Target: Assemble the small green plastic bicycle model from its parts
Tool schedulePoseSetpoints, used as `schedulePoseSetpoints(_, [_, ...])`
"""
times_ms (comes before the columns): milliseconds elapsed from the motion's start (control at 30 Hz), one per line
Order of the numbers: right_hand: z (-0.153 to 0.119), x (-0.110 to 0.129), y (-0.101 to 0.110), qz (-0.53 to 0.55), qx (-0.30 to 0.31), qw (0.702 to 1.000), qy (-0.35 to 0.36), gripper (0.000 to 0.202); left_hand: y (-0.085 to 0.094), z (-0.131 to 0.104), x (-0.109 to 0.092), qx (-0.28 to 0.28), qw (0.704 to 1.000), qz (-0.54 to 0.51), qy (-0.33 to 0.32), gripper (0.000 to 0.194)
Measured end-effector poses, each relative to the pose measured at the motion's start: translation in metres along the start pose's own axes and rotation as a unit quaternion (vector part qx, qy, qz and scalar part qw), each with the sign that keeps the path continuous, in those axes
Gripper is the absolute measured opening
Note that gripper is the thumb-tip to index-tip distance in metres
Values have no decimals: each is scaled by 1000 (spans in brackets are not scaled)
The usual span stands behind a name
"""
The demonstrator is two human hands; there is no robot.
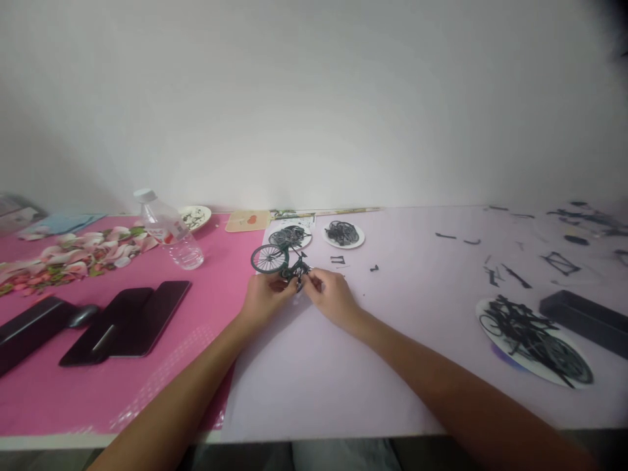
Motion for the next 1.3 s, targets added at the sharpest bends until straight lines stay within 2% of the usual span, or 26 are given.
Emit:
schedulePoseSetpoints(133, [0,0,2,11,17,1000,-12,43,0,0,-2,0,1000,-17,6,28])
schedulePoseSetpoints(267, [0,1,0,53,44,998,-8,32,1,0,-3,-5,1000,-4,-7,27])
schedulePoseSetpoints(333, [-1,0,-1,48,43,998,-6,30,1,0,-3,-9,1000,-13,-17,26])
schedulePoseSetpoints(500, [-1,-2,-2,34,39,999,-9,43,-2,0,-3,1,999,-40,-15,26])
schedulePoseSetpoints(700, [-1,-1,-2,58,49,997,-8,36,0,0,-4,-6,999,-37,-25,26])
schedulePoseSetpoints(900, [-1,-4,-3,84,60,994,-25,45,-1,-1,-5,11,998,-57,-31,26])
schedulePoseSetpoints(1033, [-1,-2,-3,79,60,995,-14,40,0,-1,-5,-2,998,-47,-28,26])
schedulePoseSetpoints(1200, [0,-2,-3,108,70,992,-21,47,-1,0,-3,-1,999,-44,-30,25])
schedulePoseSetpoints(1300, [0,-3,-3,114,76,990,-15,42,-1,0,-3,-8,999,-44,-31,24])
Point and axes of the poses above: each hand's wrist, its own z-axis towards the middle knuckle, its own y-axis out of the back of the hand, x = y × z, the point moved 4 cm from there along z, towards the middle knuckle, and after that the axes turned 1 degree about -z, right-handed, at the moved point
